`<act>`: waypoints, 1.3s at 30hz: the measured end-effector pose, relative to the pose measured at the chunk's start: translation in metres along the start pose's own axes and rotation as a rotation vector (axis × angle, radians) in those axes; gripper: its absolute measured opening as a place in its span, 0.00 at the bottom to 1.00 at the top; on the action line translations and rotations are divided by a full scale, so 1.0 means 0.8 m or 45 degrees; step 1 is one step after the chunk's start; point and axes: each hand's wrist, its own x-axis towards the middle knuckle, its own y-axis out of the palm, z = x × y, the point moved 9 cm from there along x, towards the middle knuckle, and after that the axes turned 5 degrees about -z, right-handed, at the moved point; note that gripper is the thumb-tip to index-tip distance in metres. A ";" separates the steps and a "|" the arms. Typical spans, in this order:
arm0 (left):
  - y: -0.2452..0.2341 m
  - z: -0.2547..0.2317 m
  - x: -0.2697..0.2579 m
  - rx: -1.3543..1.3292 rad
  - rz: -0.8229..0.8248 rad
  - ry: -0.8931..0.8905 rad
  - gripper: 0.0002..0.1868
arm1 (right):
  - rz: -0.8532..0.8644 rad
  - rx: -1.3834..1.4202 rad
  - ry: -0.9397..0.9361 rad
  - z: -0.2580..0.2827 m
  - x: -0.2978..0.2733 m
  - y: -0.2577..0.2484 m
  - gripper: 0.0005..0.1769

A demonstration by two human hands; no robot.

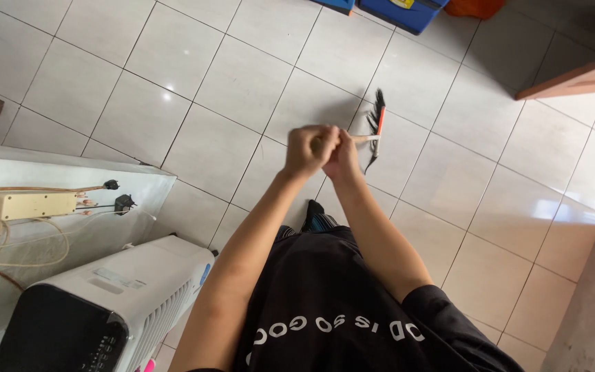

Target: Sweeping the tiled floor with a broom and organizing shoes near a doorway.

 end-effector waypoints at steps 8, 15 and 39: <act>-0.070 -0.094 0.072 0.106 -0.415 0.359 0.17 | -0.146 -0.070 0.116 -0.037 -0.045 0.201 0.20; -0.060 -0.060 0.085 0.459 -0.158 0.545 0.21 | 0.709 0.191 -0.144 -0.084 0.007 0.237 0.30; 0.070 0.059 0.184 0.186 0.801 0.234 0.24 | 0.270 -0.363 -0.507 0.034 0.166 0.142 0.31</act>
